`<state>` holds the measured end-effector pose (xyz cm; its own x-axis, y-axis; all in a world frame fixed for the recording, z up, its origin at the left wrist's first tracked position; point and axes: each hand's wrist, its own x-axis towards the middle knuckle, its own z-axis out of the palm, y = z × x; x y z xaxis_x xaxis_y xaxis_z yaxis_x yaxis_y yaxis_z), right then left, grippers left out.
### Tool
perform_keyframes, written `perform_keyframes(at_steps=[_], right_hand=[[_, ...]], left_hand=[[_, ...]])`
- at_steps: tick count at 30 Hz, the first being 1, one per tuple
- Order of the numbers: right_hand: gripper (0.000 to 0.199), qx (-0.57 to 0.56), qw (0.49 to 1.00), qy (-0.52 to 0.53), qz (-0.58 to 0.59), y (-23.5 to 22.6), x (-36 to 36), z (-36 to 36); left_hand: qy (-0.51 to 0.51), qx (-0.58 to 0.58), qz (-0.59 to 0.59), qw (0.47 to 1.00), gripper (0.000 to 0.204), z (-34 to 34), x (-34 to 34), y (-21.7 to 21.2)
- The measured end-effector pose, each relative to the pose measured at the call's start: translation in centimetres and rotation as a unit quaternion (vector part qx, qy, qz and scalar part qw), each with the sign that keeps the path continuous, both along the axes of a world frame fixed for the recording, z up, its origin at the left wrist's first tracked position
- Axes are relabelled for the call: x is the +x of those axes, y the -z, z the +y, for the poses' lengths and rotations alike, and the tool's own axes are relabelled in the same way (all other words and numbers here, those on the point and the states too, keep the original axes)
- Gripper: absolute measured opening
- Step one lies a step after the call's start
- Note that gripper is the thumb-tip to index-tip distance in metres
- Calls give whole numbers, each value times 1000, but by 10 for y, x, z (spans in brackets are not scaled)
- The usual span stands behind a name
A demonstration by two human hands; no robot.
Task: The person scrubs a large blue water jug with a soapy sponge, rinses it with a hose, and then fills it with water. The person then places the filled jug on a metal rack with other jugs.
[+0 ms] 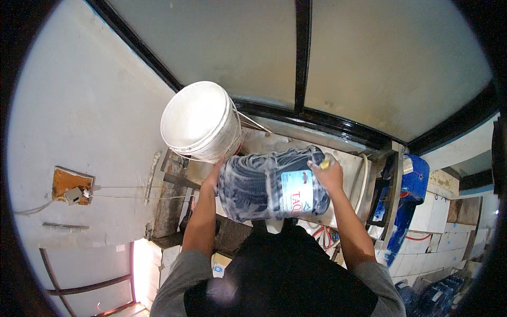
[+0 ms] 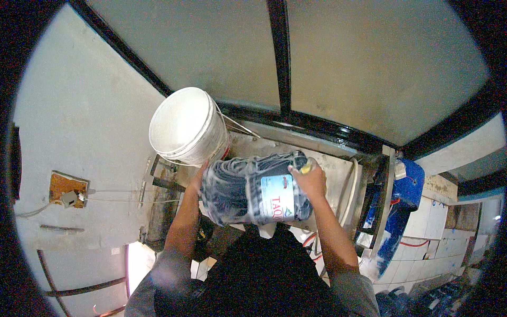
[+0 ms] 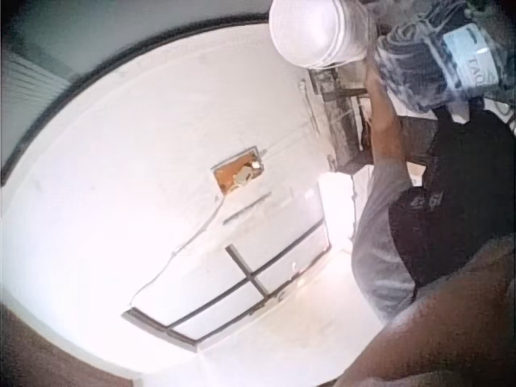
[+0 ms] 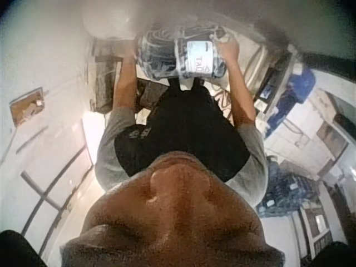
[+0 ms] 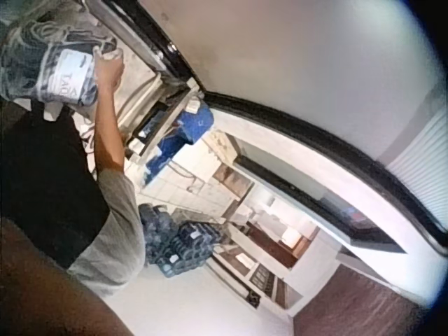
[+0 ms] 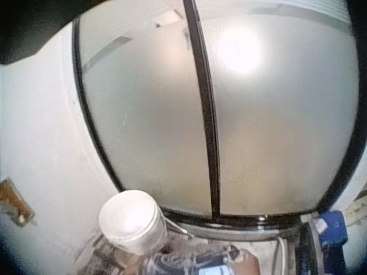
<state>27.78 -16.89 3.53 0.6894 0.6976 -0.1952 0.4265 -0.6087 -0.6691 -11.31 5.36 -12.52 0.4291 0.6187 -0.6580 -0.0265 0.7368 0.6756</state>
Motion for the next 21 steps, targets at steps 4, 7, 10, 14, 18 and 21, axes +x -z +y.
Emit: perform_keyframes(at_steps=[4, 7, 10, 14, 18, 21], right_hand=[[74, 239, 971, -15, -21, 32, -3, -35], [78, 331, 939, -64, -66, 69, -1, -37], [74, 318, 931, -113, -143, 90, 12, -39], [68, 253, 894, -160, -334, 83, -21, -45], [66, 183, 865, -339, -322, 98, -87, -45], [60, 194, 863, -381, -270, 43, -90, 9]], left_hand=[[-45, 111, -41, 992, 87, -44, 38, -67], [-86, 211, 55, 972, 84, -55, 22, -54], [-51, 334, 218, 915, 85, -64, 41, -81], [79, 376, 471, 794, 82, -56, 77, -140], [90, 396, 566, 718, 78, -55, 105, -144], [75, 429, 568, 698, 74, -63, 101, -138]])
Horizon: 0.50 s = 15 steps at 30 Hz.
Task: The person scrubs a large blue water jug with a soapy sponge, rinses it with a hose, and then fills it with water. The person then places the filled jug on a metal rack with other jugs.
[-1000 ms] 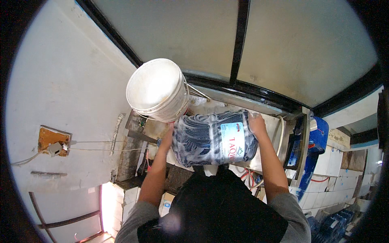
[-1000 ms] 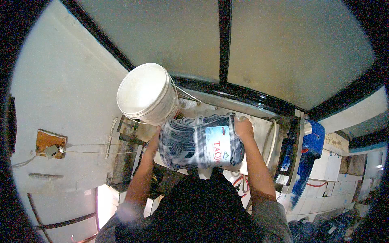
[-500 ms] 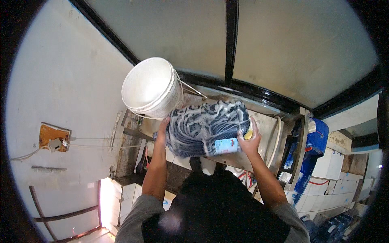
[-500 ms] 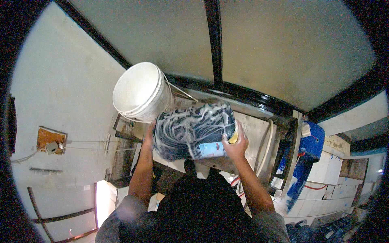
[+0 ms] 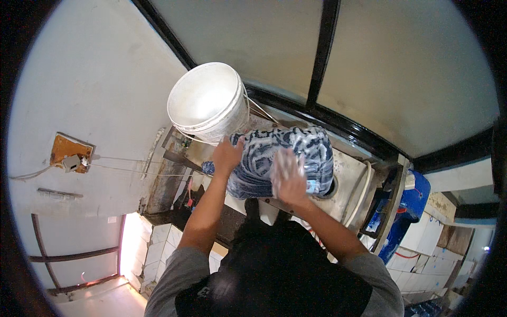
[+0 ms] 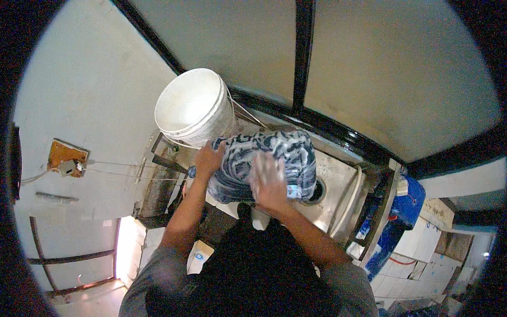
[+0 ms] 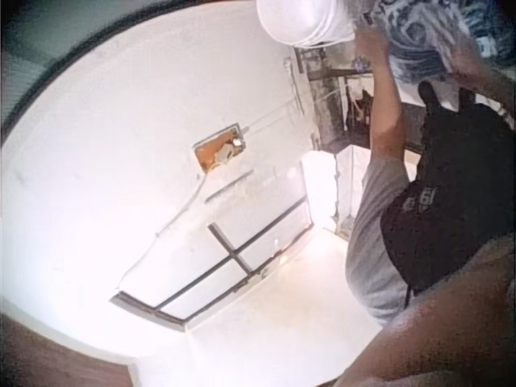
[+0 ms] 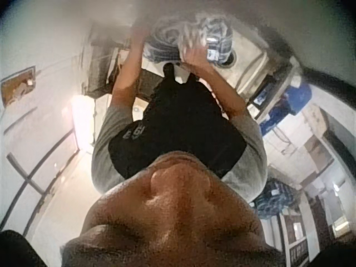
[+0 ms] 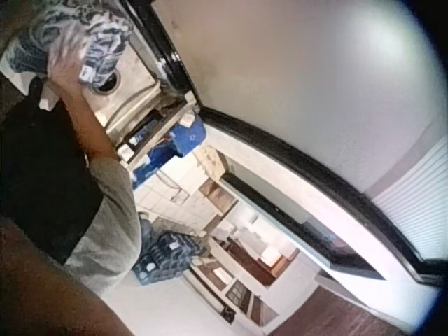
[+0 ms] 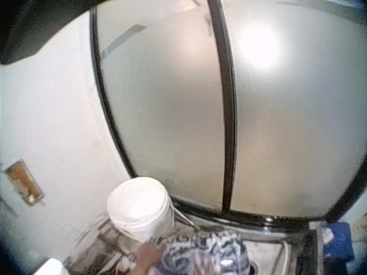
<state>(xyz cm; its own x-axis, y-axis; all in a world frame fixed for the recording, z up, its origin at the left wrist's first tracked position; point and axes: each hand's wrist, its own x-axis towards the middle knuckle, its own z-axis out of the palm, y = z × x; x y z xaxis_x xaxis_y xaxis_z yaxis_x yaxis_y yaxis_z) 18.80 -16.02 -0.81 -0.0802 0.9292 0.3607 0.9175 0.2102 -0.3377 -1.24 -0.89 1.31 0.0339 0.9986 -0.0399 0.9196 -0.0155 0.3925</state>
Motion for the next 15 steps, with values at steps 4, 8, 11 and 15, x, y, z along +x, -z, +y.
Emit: perform_keyframes(at_steps=[4, 8, 11, 15], right_hand=[[50, -215, 972, 85, -41, -35, 34, 110], [49, -269, 960, 72, 9, -52, 15, 113], [48, -7, 1000, -4, 1, -26, 15, 41], [51, 93, 982, 63, -154, -3, 77, -17]], left_hand=[[-8, 23, 18, 1000, 71, 5, 1, 8], [-27, -30, 14, 999, 71, 2, 5, -10], [-17, 25, 10, 999, 70, 2, -1, 10], [2, 24, 2, 1000, 72, -3, 0, 6]])
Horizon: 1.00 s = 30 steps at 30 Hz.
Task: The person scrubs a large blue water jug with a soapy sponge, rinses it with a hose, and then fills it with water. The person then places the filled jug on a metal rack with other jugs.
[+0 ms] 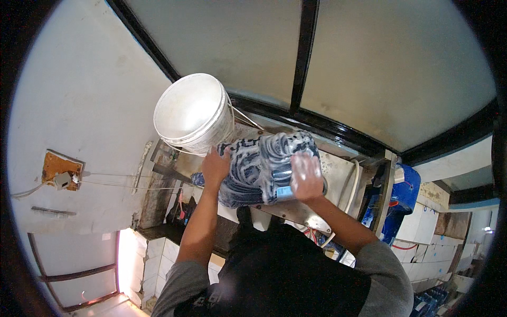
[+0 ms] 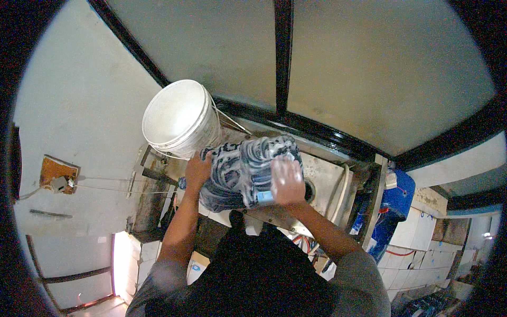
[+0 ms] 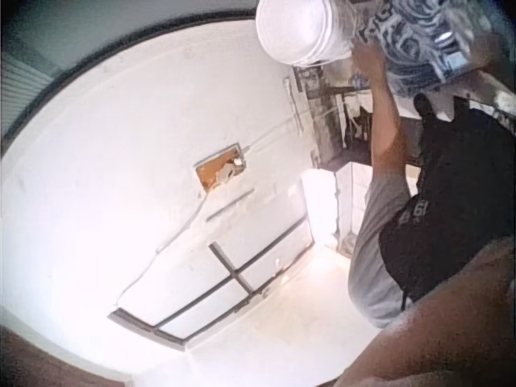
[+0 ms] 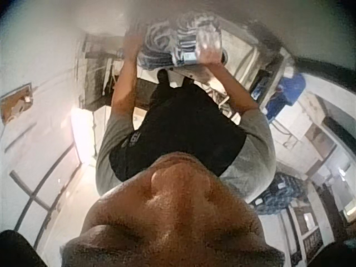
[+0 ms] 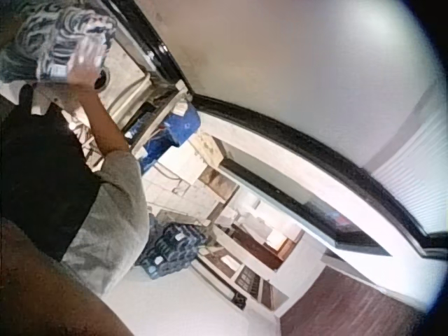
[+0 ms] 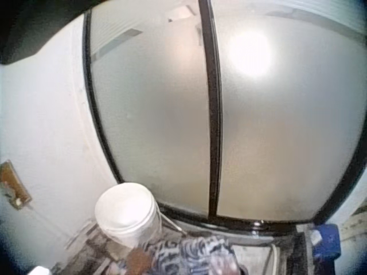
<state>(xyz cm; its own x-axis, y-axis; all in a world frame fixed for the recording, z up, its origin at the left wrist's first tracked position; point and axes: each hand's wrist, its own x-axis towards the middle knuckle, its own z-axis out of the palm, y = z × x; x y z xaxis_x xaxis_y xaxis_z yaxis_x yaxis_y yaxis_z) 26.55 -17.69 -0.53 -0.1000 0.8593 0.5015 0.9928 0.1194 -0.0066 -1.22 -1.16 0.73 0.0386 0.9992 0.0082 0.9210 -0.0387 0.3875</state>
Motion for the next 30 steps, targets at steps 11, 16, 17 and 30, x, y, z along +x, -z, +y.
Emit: perform_keyframes(at_steps=[11, 16, 17, 30], right_hand=[[49, -23, 995, 28, 93, -7, -3, -6], [36, -52, 804, 180, 565, 28, 37, 0], [35, -86, 835, 177, 514, 45, 54, 22], [50, -69, 997, 10, 45, 2, 5, 84]], left_hand=[[4, -3, 15, 1000, 73, -8, -5, 1], [26, 16, 20, 999, 76, -12, -12, 3], [30, 23, 23, 999, 76, -12, -11, 5], [-39, 6, -13, 999, 69, -13, -5, 4]])
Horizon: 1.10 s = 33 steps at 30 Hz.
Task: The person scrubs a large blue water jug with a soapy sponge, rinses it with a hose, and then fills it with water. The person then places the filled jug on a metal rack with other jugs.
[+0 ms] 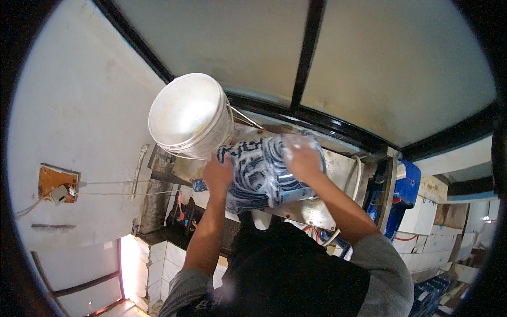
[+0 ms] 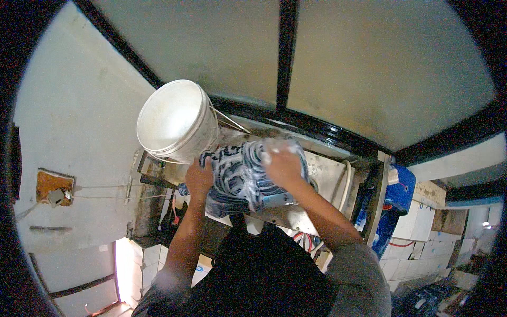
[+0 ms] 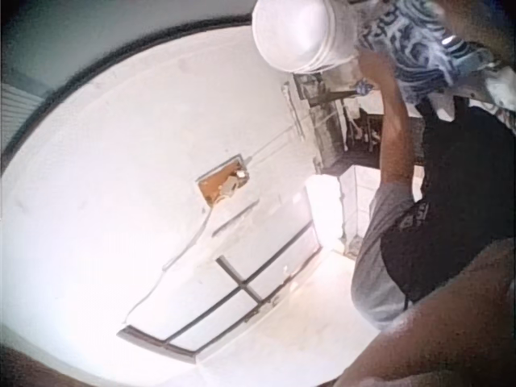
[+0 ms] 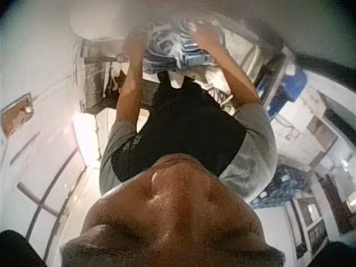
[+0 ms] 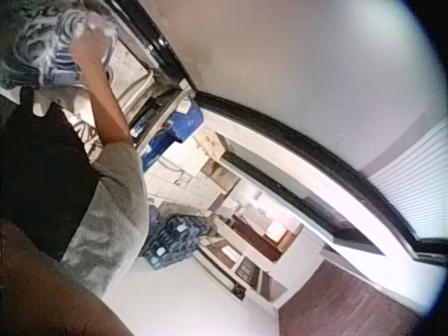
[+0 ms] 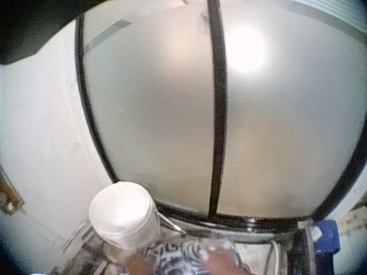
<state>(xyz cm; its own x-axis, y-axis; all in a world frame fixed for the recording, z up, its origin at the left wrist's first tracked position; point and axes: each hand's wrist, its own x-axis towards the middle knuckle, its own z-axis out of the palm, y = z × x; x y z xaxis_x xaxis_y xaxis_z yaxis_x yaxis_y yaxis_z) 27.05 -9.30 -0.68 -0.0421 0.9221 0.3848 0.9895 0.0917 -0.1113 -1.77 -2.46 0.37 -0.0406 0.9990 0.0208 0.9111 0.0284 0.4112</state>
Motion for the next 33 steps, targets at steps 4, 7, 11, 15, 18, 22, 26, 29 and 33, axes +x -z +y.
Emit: perform_keyframes(at_steps=[4, 7, 11, 15, 18, 22, 26, 29, 33], right_hand=[[51, -372, 911, 145, 105, -47, 45, 55], [54, -466, 880, 75, 61, 1, 46, 108], [59, -364, 928, 39, 69, -29, -65, 83], [55, -101, 994, -35, 3, -28, -46, 23], [56, -337, 941, 39, 8, 6, -18, 72], [62, -512, 857, 58, 4, -16, -81, 123], [53, -213, 976, 26, 35, -55, -148, 31], [51, -146, 986, 10, -81, -49, -110, 3], [51, -483, 860, 145, 74, -72, -138, 105]], left_hand=[[-13, -89, 14, 996, 66, -4, 14, -35], [19, -51, -30, 998, 64, -3, 11, -22], [19, -27, -97, 995, 57, -2, -4, -3], [59, 6, -138, 989, 47, -11, -6, -8], [97, 42, -175, 979, 44, -17, -6, -10], [105, 39, -219, 969, 43, -8, -10, 3], [113, 34, -256, 960, 43, -3, -15, -4], [134, 33, -275, 952, 44, 1, -15, 2], [159, 35, -290, 943, 49, -2, -18, -3]])
